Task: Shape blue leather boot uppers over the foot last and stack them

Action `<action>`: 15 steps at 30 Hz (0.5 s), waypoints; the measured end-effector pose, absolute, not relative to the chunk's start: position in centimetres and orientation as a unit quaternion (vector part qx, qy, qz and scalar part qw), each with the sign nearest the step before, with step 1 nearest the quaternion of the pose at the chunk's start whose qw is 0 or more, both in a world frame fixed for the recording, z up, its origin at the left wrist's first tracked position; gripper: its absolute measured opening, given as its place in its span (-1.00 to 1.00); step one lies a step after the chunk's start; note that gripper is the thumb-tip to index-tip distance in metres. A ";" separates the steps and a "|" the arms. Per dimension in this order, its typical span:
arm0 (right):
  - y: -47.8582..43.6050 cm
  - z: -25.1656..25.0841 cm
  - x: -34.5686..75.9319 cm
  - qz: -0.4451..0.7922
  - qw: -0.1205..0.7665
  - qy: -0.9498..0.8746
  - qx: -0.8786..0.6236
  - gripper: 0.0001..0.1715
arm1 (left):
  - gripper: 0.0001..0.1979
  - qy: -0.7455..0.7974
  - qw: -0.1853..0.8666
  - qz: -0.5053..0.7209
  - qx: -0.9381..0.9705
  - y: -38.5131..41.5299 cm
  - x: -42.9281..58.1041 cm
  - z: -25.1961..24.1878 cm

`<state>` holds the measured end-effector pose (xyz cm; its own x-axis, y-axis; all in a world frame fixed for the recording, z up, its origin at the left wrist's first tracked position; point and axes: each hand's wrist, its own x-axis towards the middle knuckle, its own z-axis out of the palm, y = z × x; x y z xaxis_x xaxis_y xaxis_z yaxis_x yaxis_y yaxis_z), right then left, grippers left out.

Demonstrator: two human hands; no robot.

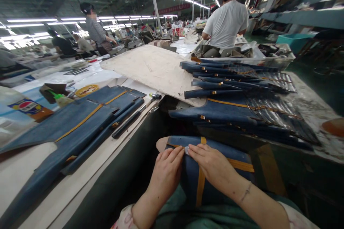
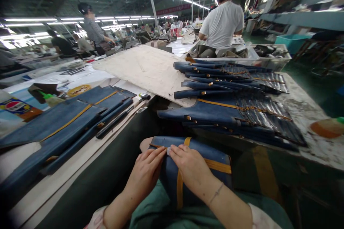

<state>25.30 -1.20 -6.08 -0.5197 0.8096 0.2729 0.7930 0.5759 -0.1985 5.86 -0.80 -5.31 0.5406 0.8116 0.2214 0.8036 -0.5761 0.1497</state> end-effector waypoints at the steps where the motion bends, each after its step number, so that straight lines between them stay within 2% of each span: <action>1: -1.0 -6.0 24.9 0.023 0.168 -0.874 -0.456 -0.45 | -0.62 0.463 0.012 0.133 0.876 -0.7 5.6 -5.3; 15: 2.1 -4.2 19.3 0.103 0.147 -0.883 -0.433 -0.52 | -0.65 0.566 -0.040 0.150 0.810 -0.1 2.5 -6.0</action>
